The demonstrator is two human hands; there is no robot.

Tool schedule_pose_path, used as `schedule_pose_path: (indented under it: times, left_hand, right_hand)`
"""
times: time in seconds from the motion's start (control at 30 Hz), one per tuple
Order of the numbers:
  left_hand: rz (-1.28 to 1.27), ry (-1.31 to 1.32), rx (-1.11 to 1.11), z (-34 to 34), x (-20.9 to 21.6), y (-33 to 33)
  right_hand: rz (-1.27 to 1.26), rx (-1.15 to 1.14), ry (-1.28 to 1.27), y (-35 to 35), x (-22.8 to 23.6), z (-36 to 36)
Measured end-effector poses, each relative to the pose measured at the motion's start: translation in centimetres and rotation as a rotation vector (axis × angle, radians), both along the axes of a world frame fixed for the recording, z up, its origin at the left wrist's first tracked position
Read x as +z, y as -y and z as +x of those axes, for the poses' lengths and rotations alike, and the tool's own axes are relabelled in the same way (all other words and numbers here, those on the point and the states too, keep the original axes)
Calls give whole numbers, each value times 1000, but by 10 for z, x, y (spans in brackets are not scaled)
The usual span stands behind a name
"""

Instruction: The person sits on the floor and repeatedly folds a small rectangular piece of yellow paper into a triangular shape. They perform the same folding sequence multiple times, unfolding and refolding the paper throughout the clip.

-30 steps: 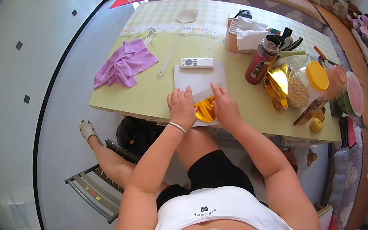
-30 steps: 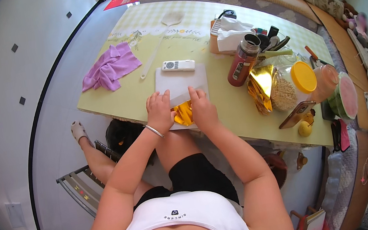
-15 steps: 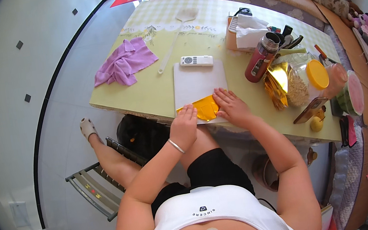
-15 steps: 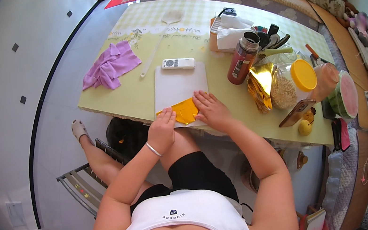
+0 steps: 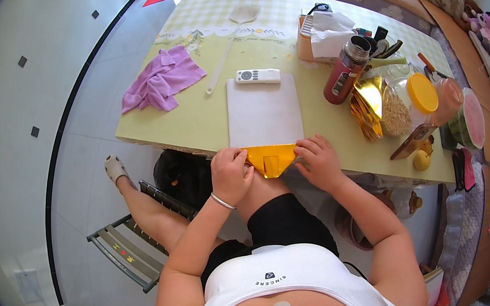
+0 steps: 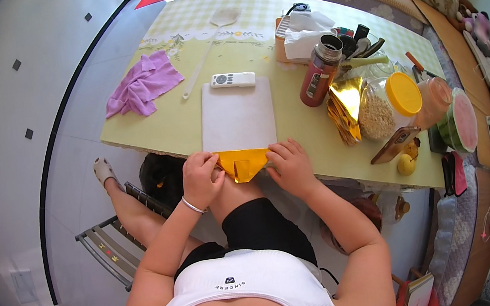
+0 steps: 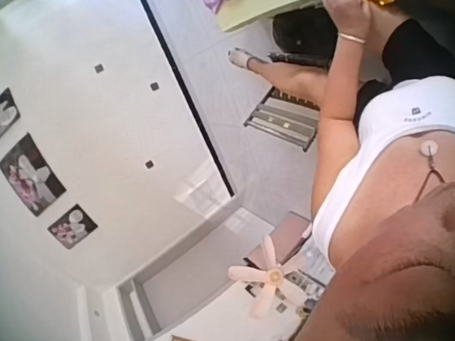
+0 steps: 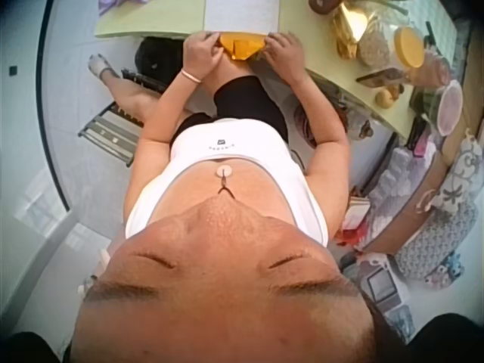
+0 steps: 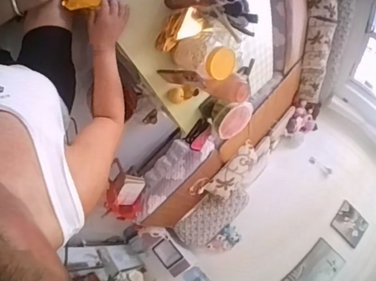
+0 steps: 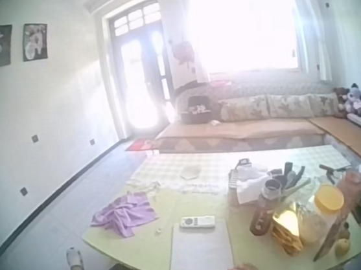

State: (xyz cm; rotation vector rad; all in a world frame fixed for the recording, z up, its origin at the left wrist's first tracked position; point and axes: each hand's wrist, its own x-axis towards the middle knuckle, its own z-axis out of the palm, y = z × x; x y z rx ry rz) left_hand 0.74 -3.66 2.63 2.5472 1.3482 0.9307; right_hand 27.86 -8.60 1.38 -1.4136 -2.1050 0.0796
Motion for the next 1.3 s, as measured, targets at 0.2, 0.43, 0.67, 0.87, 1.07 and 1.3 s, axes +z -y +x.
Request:
schedule_pose_path:
  times: [0.2,0.43,0.67,0.87,1.07,1.3]
  left_hand:
    - [-11,96,-36,-3,6,-9]
    - [-329,530,81,0,-8,-12]
    - [-841,1176,135,2,2,-23]
    - [-900,1332,177,-5,-5,-25]
    - [-913,1397,163,-4,-6,-22]
    - [-855,1342,99,-11,-3,-20]
  right_hand:
    - [127,-64,-117,8,-10,-11]
    - [-170,-227,-832,3,-17,-22]
    - [-259,-141,-1370,-10,8,-38]
    - [-239,-156,-1469,-13,7,-43]
    - [-176,-109,-1538,-15,-2,-45]
    - [-233,-131,-1502,-8,5,-42]
